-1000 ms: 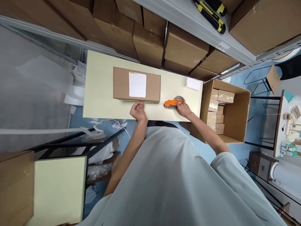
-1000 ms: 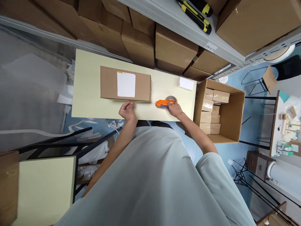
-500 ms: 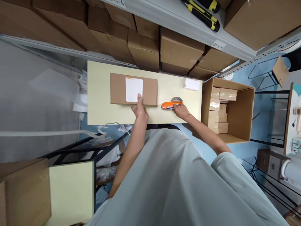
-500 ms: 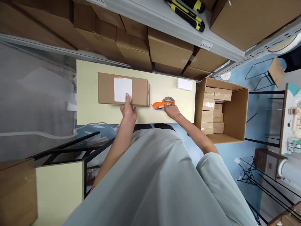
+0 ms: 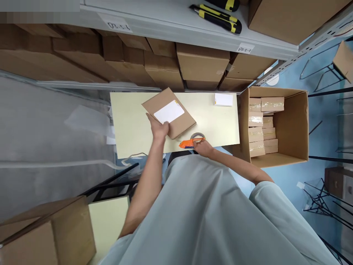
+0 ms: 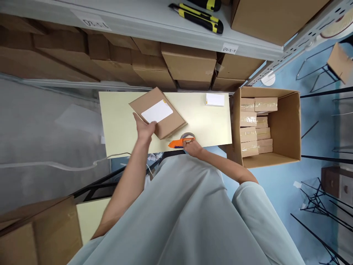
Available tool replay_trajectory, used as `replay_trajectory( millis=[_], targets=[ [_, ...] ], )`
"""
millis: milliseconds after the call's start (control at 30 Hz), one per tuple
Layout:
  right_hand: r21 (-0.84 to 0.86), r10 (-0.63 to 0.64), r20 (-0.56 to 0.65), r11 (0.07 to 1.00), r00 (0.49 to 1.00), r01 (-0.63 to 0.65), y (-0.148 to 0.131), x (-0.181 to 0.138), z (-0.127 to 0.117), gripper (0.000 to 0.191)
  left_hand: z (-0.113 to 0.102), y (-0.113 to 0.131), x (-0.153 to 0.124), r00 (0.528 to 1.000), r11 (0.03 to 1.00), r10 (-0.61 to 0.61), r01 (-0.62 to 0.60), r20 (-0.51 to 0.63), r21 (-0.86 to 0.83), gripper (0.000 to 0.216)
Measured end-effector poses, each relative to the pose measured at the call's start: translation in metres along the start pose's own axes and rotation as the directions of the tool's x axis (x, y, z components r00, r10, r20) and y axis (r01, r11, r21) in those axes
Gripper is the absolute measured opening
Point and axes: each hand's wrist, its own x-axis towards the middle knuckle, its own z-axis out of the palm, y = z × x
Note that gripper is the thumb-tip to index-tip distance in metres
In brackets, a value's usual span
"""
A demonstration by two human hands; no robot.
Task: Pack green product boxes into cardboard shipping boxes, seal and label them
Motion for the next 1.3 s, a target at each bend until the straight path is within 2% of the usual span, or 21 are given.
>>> replay_trajectory(
  millis=[33, 100, 200, 267, 400, 533, 700, 767, 867, 967, 1033, 1133, 1233, 1300],
  targets=[
    [0.006, 0.003, -0.005, 1.0, 1.0, -0.003, -0.004, 0.001, 0.002, 0.047, 0.011, 0.009, -0.005, 0.995, 0.995, 0.031, -0.021, -0.1, 0.1, 0.111],
    [0.019, 0.001, -0.016, 1.0, 1.0, 0.0, -0.008, 0.001, 0.003, 0.046, 0.035, 0.027, -0.02, 0.977, 0.975, 0.054, -0.007, -0.206, 0.221, 0.106],
    [0.04, -0.003, -0.038, 0.999, 0.999, 0.004, -0.005, -0.001, 0.004, 0.044, 0.062, 0.043, -0.043, 0.964, 0.94, 0.106, -0.016, -0.246, 0.341, 0.092],
    [0.057, 0.002, -0.055, 0.998, 0.998, 0.001, -0.003, -0.002, 0.005, 0.044, 0.066, 0.046, -0.053, 0.964, 0.919, 0.15, -0.055, -0.218, 0.389, 0.086],
    [0.092, 0.015, -0.064, 0.996, 0.998, -0.01, -0.004, -0.004, 0.005, 0.046, 0.06, 0.044, -0.06, 0.973, 0.883, 0.188, -0.109, -0.133, 0.457, 0.083],
    [0.106, 0.085, -0.005, 0.991, 0.996, -0.084, 0.009, -0.032, 0.012, 0.045, 0.055, 0.041, -0.06, 0.965, 0.825, 0.251, -0.171, -0.078, 0.539, 0.083],
    [0.052, 0.223, 0.083, 0.972, 0.971, -0.228, 0.065, -0.1, 0.017, 0.041, 0.051, 0.033, -0.059, 0.943, 0.766, 0.331, -0.294, 0.042, 0.571, 0.082],
    [0.018, 0.28, 0.083, 0.959, 0.956, -0.282, 0.092, -0.11, 0.011, 0.039, 0.049, 0.03, -0.06, 0.929, 0.747, 0.354, -0.35, 0.109, 0.565, 0.083],
    [-0.019, 0.282, 0.022, 0.959, 0.959, -0.281, 0.119, -0.09, -0.007, 0.037, 0.046, 0.027, -0.061, 0.904, 0.722, 0.38, -0.423, 0.197, 0.548, 0.084],
    [-0.032, 0.21, -0.016, 0.977, 0.978, -0.21, 0.122, -0.047, -0.026, 0.037, 0.039, 0.025, -0.061, 0.881, 0.712, 0.406, -0.471, 0.243, 0.52, 0.081],
    [-0.041, 0.161, -0.026, 0.986, 0.987, -0.162, 0.114, -0.022, -0.034, 0.037, 0.03, 0.023, -0.057, 0.868, 0.714, 0.42, -0.496, 0.265, 0.493, 0.08],
    [-0.063, 0.109, -0.033, 0.992, 0.994, -0.111, 0.094, -0.001, -0.038, 0.042, 0.013, 0.023, -0.048, 0.864, 0.731, 0.427, -0.503, 0.266, 0.46, 0.074],
    [-0.078, 0.048, -0.05, 0.996, 0.998, -0.051, 0.066, 0.008, -0.033, 0.042, 0.007, 0.027, -0.041, 0.892, 0.765, 0.4, -0.451, 0.209, 0.459, 0.071],
    [-0.081, -0.012, -0.079, 0.997, 0.997, 0.005, 0.043, 0.015, -0.029, 0.041, 0.012, 0.031, -0.042, 0.915, 0.788, 0.368, -0.402, 0.166, 0.466, 0.081]
  ],
)
